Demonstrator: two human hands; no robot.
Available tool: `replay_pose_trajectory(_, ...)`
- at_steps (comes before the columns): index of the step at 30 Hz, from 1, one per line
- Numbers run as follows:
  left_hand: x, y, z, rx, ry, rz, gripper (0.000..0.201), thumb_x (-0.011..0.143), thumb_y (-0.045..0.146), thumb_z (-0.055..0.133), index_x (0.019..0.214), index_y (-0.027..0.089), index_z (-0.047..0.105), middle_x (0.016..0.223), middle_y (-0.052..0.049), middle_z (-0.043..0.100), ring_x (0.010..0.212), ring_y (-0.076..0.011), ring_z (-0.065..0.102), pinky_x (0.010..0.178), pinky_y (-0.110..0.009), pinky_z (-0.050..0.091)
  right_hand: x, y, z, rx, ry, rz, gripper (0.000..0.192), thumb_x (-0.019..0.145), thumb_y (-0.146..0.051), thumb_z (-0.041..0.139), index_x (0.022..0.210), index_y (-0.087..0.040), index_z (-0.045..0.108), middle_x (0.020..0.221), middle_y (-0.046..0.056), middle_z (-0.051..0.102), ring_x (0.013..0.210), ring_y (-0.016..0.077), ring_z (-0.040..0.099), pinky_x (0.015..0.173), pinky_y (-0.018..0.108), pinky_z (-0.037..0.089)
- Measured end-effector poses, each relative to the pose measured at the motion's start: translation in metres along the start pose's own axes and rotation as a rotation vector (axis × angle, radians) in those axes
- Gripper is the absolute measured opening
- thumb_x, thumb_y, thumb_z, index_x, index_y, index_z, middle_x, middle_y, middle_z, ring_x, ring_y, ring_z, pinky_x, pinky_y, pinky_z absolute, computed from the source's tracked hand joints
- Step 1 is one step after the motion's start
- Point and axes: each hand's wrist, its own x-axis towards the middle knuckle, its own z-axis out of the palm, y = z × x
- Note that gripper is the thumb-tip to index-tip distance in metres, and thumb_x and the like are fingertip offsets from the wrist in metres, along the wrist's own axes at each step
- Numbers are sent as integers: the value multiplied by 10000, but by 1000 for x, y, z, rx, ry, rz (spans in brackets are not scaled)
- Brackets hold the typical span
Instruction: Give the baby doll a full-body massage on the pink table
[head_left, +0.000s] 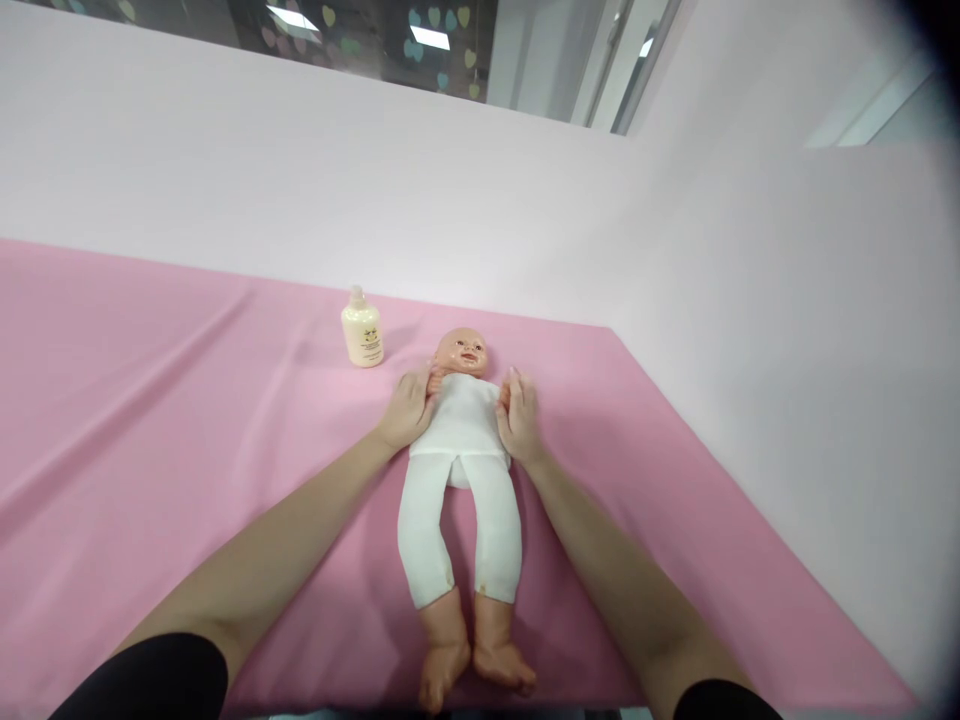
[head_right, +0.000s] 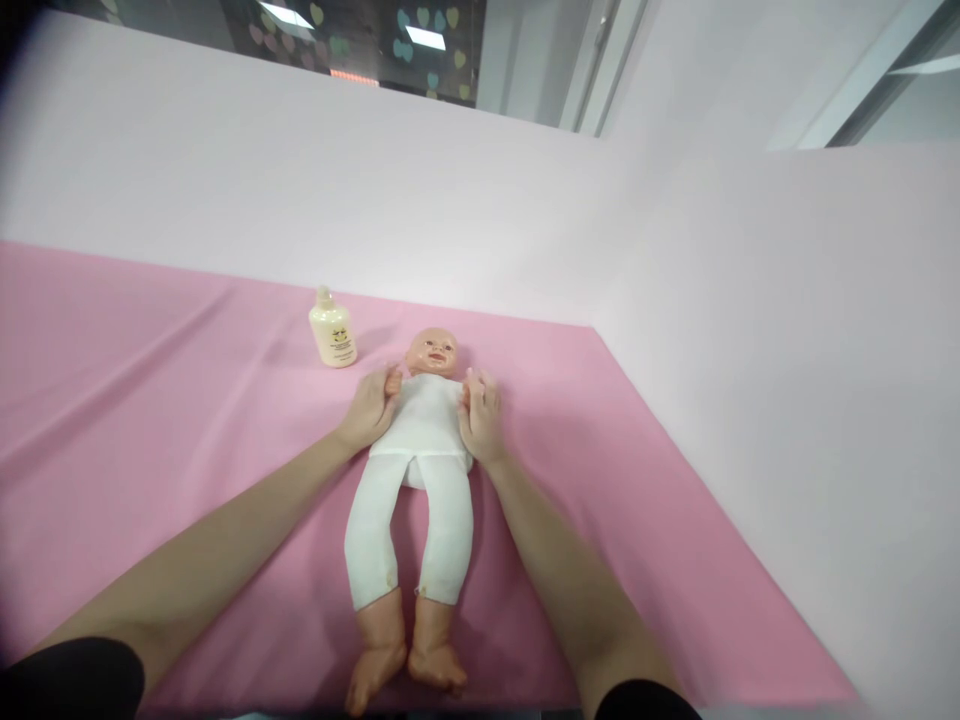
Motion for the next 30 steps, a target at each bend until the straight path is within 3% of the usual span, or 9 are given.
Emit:
replay_pose_trajectory(3,2,-3,4,30,41,-70,601,941,324,310,1481,78,213,1475,-222,372,1373,-320,337,1111,-521,266,3,8,5,-30,18,86,633,934,-290,296,1517,-147,96,1556,169,223,1457,307,179,1139,572,237)
replay_pose_trajectory(6,4,-6,5,50,28,-129,616,948,325,287,1503,86,172,1555,-200,240,1450,-311,204,1155,-522,185,6,14,5,-22,5,119,658,924,-234,284,1526,-141,36,1579,164,174,1464,303,167,1129,563,270)
replay_pose_trajectory(11,6,-9,3,81,-84,-238,586,932,277,294,1507,181,239,1579,-116,219,1472,-295,152,1165,-559,142,8,20,2,-21,-60,111,743,863,-139,321,1537,-206,16,1594,76,187,1455,273,225,1121,521,326)
replay_pose_trajectory(18,6,-12,3,41,-155,-357,556,939,283,302,1486,183,307,1557,-115,272,1457,-288,212,1162,-583,146,2,36,13,-41,-79,226,691,843,-168,392,1512,-195,216,1580,102,229,1416,323,304,1107,566,320)
replay_pose_trajectory(26,8,-16,4,7,-199,-415,511,930,264,304,1424,192,414,1505,-116,386,1426,-300,295,1150,-628,115,1,45,18,-22,-165,313,482,867,-224,405,1324,-134,528,1547,154,284,1382,318,374,1125,501,334)
replay_pose_trajectory(30,6,-19,7,-89,-121,-436,539,896,259,402,1430,187,389,1497,-144,377,1395,-314,342,1153,-594,190,2,42,15,68,-50,277,513,829,-189,448,1341,-166,475,1524,132,316,1402,270,332,1153,474,306)
